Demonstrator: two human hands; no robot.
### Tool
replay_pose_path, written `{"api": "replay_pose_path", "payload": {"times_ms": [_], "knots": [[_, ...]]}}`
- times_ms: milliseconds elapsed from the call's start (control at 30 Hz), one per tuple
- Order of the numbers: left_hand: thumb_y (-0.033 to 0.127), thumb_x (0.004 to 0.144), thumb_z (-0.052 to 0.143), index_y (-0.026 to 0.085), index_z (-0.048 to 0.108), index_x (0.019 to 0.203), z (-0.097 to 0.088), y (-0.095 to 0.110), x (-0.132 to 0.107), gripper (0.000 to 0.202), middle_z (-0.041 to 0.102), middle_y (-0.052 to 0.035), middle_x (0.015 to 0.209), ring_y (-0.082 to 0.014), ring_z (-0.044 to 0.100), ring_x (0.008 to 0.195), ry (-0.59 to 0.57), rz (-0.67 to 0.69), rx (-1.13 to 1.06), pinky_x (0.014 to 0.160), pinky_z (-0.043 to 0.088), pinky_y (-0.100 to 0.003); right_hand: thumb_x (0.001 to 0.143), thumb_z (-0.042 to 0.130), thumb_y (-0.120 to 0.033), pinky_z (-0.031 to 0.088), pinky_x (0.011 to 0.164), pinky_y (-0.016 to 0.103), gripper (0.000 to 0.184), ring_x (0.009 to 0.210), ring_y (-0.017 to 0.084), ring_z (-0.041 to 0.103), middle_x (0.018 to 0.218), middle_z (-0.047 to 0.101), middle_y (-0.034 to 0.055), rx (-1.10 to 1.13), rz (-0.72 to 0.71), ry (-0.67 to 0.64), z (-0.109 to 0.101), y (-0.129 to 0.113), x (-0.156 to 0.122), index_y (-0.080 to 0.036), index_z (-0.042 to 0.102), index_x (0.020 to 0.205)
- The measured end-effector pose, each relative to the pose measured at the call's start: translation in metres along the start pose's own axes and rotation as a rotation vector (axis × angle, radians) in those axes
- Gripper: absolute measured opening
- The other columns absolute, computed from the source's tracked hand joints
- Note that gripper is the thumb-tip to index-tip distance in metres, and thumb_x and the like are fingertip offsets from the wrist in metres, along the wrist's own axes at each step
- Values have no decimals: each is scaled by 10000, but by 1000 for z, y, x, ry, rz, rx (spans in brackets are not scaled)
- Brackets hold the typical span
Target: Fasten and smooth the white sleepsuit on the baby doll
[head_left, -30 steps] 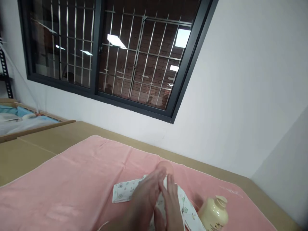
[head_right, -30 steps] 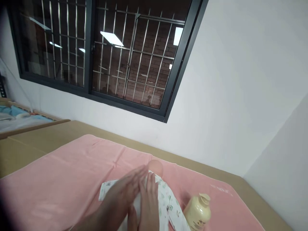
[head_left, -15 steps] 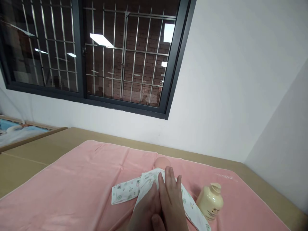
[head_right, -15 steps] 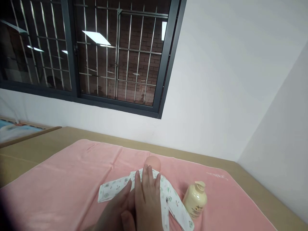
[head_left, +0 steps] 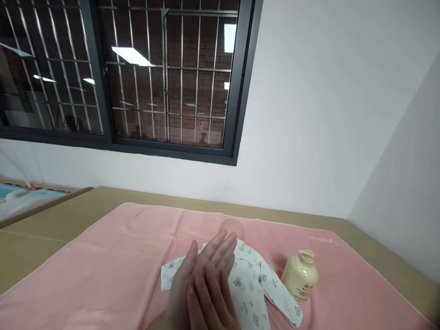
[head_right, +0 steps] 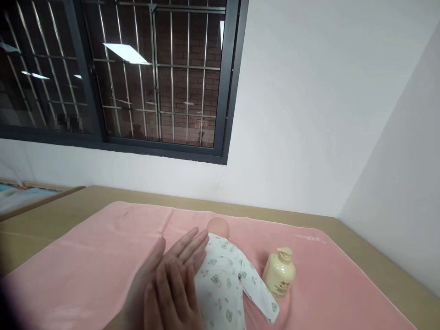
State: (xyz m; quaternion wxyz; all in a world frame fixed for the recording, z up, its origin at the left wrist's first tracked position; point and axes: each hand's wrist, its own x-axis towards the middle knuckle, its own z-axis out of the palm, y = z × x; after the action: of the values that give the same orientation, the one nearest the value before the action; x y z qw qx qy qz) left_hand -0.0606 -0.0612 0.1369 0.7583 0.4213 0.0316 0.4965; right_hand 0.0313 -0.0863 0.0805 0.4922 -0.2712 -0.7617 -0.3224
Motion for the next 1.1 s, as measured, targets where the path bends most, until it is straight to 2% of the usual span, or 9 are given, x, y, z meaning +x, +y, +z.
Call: {"api": "replay_pose_path", "payload": {"times_ms": [133, 267, 333, 433, 533, 733, 833, 933, 1100], "knots": [[576, 943, 285, 235, 489, 1379, -26, -31, 22, 590, 414, -40, 1493, -244, 235, 1445, 299, 103, 464, 1213, 147, -432, 987, 411, -336, 186, 1150, 576, 529, 1405, 300, 246, 1458, 404, 121, 287, 92, -337, -16, 34, 6, -146, 330, 1475], [457, 909, 479, 217, 495, 1353, -64, -59, 50, 505, 407, -57, 1498, -247, 275, 1428, 430, 119, 604, 1214, 132, -450, 1026, 263, -356, 300, 1145, 466, 524, 1406, 232, 271, 1523, 289, 99, 397, 645, -482, -10, 74, -9, -191, 223, 1522], [417, 920, 424, 173, 508, 1333, -83, -77, 58, 487, 442, -108, 1468, -264, 346, 1393, 541, 64, 936, 1189, 193, -504, 1015, 312, -382, 320, 1139, 454, 525, 1395, 230, 304, 1505, 327, 104, 357, 788, -513, 3, 94, -26, -182, 294, 1501], [289, 909, 365, 163, 577, 1254, -105, -106, 60, 424, 549, -114, 1372, -248, 435, 1333, 442, 113, 1304, 1182, 214, -506, 991, 365, -383, 249, 1159, 518, 466, 1384, 253, 327, 1454, 416, 94, 316, 685, -630, 19, 122, -54, -191, 485, 1398], [230, 890, 363, 169, 599, 1224, -116, -125, 54, 413, 600, -104, 1311, -236, 494, 1276, 434, 199, 1482, 1163, 270, -491, 982, 368, -377, 303, 1140, 500, 440, 1355, 233, 381, 1427, 456, 72, 312, 655, -674, 23, 135, -79, -211, 538, 1352], [235, 900, 387, 177, 614, 1181, -119, -128, 48, 366, 626, -109, 1257, -252, 524, 1223, 591, 278, 1571, 1111, 342, -507, 969, 340, -322, 248, 1125, 606, 499, 1394, 301, 297, 1476, 366, 137, 46, 748, -646, 7, 105, -103, -134, 456, 1416], [253, 914, 384, 194, 625, 1146, -120, -126, 49, 340, 654, -94, 1205, -236, 560, 1168, 579, 290, 1536, 1088, 374, -489, 920, 396, -227, 208, 1137, 608, 485, 1411, 296, 258, 1494, 343, 98, 108, 555, -697, 1, 90, -95, -194, 494, 1394], [255, 927, 358, 195, 631, 1124, -120, -123, 48, 342, 664, -88, 1179, -223, 567, 1156, 562, 300, 1512, 1086, 381, -474, 916, 385, -186, 156, 1160, 583, 480, 1410, 254, 269, 1484, 371, 49, 248, 410, -778, 3, 94, -82, -254, 513, 1374], [265, 912, 387, 186, 630, 1130, -117, -121, 46, 336, 654, -92, 1201, -228, 556, 1173, 557, 276, 1518, 1092, 379, -470, 960, 368, -346, 193, 1156, 547, 493, 1412, 258, 266, 1495, 343, 105, 123, 706, -744, 15, 117, -79, -171, 466, 1410]]}}
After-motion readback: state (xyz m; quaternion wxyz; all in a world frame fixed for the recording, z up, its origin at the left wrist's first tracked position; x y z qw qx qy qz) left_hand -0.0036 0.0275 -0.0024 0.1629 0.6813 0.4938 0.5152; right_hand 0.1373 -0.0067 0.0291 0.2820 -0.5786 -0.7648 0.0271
